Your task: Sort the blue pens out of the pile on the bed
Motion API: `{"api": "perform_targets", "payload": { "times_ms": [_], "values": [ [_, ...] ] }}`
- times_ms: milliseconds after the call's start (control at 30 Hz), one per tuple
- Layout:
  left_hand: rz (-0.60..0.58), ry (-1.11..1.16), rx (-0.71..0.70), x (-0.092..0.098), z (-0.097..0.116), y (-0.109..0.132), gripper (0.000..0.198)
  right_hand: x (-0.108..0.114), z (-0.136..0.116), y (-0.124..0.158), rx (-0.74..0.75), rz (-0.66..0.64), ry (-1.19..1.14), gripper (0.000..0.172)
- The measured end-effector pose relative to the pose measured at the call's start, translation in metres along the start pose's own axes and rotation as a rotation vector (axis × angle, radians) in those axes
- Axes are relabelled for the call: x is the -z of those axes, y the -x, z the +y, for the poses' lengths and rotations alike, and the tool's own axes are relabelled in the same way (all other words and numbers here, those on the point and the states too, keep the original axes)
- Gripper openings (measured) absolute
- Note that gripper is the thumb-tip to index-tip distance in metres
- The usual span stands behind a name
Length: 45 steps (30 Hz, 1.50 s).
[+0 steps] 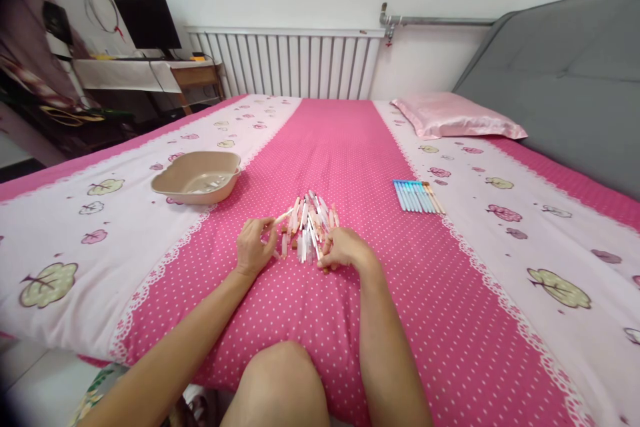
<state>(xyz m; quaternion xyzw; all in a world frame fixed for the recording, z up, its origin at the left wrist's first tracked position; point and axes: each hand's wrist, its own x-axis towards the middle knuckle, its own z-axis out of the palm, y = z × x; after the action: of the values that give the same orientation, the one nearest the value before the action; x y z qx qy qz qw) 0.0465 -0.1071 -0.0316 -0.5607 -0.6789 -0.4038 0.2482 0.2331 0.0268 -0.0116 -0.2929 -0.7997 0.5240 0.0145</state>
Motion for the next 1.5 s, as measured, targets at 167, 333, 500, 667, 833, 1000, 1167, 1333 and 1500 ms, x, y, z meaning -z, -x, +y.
{"api": "perform_targets", "payload": {
  "times_ms": [167, 333, 500, 667, 833, 1000, 1167, 1333, 1500],
  "values": [
    [-0.001, 0.000, 0.004, 0.000, 0.000, 0.000, 0.008, -0.011, 0.000, -0.006, 0.032, 0.002, -0.098, 0.031],
    [0.000, 0.004, 0.002, -0.001, -0.001, 0.001, 0.008, -0.004, -0.001, 0.001, 0.101, -0.132, -0.300, 0.042],
    [0.000, 0.007, -0.005, -0.001, -0.001, 0.001, 0.007, 0.002, -0.019, 0.005, 0.251, 0.000, -0.580, 0.066],
    [-0.009, 0.004, -0.013, -0.001, -0.001, 0.002, 0.007, -0.010, -0.024, -0.012, 0.336, 0.283, -0.732, 0.061],
    [-0.033, 0.006, -0.040, -0.001, -0.002, 0.002, 0.008, -0.021, -0.025, -0.024, 0.356, 0.467, -0.815, 0.049],
    [-0.033, 0.004, -0.054, -0.002, -0.002, 0.003, 0.009, -0.025, -0.028, -0.024, 0.385, 0.496, -0.816, 0.046],
    [-0.031, -0.001, -0.065, -0.001, -0.002, 0.002, 0.008, -0.025, -0.029, -0.025, 0.361, 0.481, -0.906, 0.047],
    [-0.036, 0.000, -0.074, -0.002, -0.003, 0.003, 0.009, -0.021, -0.025, -0.026, 0.308, 0.431, -1.065, 0.042],
    [-0.040, 0.004, -0.077, -0.002, -0.004, 0.004, 0.010, -0.018, -0.020, -0.028, 0.284, 0.352, -1.142, 0.036]
  ]
}}
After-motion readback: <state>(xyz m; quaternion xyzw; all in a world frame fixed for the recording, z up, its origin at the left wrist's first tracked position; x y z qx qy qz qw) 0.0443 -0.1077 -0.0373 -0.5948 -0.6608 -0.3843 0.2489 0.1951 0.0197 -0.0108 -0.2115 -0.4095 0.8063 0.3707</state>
